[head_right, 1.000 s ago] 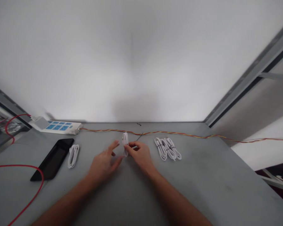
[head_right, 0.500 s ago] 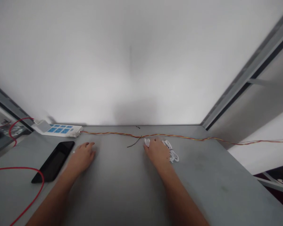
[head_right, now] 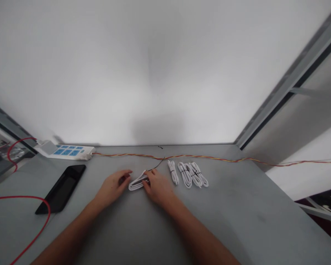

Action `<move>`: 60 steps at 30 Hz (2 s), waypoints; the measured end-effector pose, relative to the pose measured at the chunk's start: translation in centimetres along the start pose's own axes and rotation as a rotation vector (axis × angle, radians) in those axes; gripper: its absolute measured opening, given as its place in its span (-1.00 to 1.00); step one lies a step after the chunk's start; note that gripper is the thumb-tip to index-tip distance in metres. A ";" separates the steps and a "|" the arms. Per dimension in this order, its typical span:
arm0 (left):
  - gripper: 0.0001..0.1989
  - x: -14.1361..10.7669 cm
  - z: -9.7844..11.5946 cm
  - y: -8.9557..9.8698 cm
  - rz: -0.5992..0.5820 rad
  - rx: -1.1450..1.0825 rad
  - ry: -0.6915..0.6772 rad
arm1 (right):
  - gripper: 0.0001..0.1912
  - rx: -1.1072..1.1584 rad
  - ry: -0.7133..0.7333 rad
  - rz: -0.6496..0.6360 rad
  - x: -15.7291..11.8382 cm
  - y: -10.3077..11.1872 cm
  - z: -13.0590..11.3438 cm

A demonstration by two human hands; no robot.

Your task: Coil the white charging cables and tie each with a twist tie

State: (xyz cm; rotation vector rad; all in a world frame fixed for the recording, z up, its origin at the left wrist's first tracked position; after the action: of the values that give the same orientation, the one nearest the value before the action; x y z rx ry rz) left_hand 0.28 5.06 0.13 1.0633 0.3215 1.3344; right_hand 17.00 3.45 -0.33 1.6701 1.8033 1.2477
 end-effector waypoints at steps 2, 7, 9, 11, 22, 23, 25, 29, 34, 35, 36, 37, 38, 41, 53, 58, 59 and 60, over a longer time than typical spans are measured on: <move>-0.76 -0.2 0.4 -0.7 -0.056 0.006 -0.040 | -0.70 0.029 0.024 -0.015 0.1 0.0 0.2; -0.68 -0.6 1.3 -1.4 -0.073 0.075 -0.092 | -0.82 0.071 0.047 -0.045 0.1 0.3 0.3; -0.67 -0.8 1.5 -1.5 -0.076 0.112 -0.091 | -0.86 0.080 0.103 -0.094 0.1 0.3 0.0; -0.67 -0.9 1.6 -1.7 -0.098 0.118 -0.075 | -0.84 0.081 0.164 -0.140 -0.1 0.3 -0.3; -0.89 -0.8 1.8 -2.1 -0.100 0.090 0.029 | -0.79 0.024 0.251 -0.230 -0.2 0.6 -0.2; -0.92 -0.7 1.7 -2.0 -0.082 0.086 0.032 | -0.79 0.034 0.246 -0.228 -0.2 0.6 -0.2; -0.93 -0.3 1.4 -1.6 -0.049 0.053 0.056 | -0.79 0.073 0.219 -0.212 -0.1 0.8 -0.1; -0.86 0.1 0.4 -0.8 -0.049 -0.159 0.233 | -0.79 0.183 0.105 -0.090 0.2 1.4 0.6; -0.80 0.1 0.2 -1.3 -0.110 -0.526 0.336 | -0.85 0.520 -0.059 0.013 0.8 1.5 1.6; -0.79 0.0 0.3 -1.5 -0.120 -0.564 0.335 | -0.85 0.612 -0.094 0.012 0.9 1.3 1.7; -0.78 0.0 0.4 -1.7 -0.130 -0.590 0.332 | -0.84 0.703 -0.131 0.011 0.9 1.1 1.8; -0.78 -0.1 0.5 -1.8 -0.142 -0.608 0.331 | -0.82 0.793 -0.167 0.007 1.0 1.0 1.8; -0.77 -0.1 0.6 -1.9 -0.150 -0.619 0.329 | -0.80 0.879 -0.205 0.005 1.1 0.8 1.9; -0.77 -0.2 0.8 -1.9 -0.174 -0.642 0.329 | -0.76 1.077 -0.304 0.015 1.3 0.6 2.2; -0.82 -0.5 1.5 -1.3 -0.256 -0.438 0.287 | -0.92 1.282 -0.203 0.156 1.0 2.6 2.6; -0.81 0.0 0.6 -0.9 -0.121 -0.506 0.301 | -0.91 1.410 -0.233 0.321 1.1 3.7 4.1; -0.81 0.0 0.4 -0.8 -0.105 -0.542 0.314 | -0.91 1.424 -0.248 0.336 1.1 3.8 4.2; -0.81 0.0 0.4 -0.8 -0.097 -0.585 0.329 | -0.91 1.433 -0.261 0.337 1.2 3.9 4.2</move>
State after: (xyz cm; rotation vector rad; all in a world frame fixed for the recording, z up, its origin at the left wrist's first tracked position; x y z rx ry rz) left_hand 1.10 5.00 -0.30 0.3365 0.1996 1.3956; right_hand 22.30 5.60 0.83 2.6576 2.4129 -0.5004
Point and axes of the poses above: each hand's wrist, its own x-axis towards the middle knuckle, its own y-axis out of the back of the hand, z = x × y, the point moved 5 cm from there along x, towards the middle knuckle, and after that the axes turned 7 degrees about z, right-handed, at the moved point
